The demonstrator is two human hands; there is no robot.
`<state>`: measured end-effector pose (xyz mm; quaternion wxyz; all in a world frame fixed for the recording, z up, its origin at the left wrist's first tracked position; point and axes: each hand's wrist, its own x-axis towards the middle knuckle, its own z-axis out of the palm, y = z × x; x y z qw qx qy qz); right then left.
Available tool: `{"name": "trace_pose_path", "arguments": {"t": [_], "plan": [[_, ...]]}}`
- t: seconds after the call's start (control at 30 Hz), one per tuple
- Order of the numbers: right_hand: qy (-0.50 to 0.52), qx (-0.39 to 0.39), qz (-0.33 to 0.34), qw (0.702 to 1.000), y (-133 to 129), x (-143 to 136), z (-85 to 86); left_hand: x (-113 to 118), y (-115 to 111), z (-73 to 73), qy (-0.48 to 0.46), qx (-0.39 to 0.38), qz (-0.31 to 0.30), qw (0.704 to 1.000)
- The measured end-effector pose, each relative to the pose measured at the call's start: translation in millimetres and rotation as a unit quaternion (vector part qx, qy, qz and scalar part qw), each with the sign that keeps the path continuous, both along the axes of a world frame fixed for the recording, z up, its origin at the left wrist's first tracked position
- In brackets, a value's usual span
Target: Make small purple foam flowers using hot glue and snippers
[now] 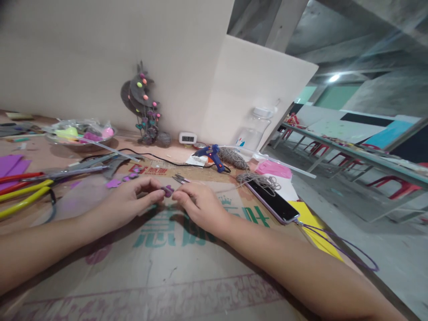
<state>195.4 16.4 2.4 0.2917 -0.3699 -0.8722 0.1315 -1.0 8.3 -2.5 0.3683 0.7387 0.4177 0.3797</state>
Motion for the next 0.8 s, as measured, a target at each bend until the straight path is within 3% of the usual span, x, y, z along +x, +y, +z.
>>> {"name": "trace_pose_path", "arguments": {"t": [0.13, 0.43, 0.6, 0.8], "plan": [[0.054, -0.032, -0.045, 0.997, 0.9, 0.1, 1.1, 0.3, -1.4, 0.4, -0.022, -0.021, -0.002, 1.0], [0.052, -0.033, -0.027, 0.998, 0.4, -5.0, -0.3, -0.5, -0.6, 0.1, 0.047, -0.009, -0.011, 0.999], [0.046, -0.04, -0.035, 0.998, 1.1, -3.8, -0.3, -0.2, 0.8, -1.3, 0.018, -0.008, -0.036, 0.999], [0.065, -0.084, -0.016, 0.994, 2.7, -0.6, -2.7, 0.7, 1.5, 0.2, 0.017, 0.012, 0.004, 1.0]]}}
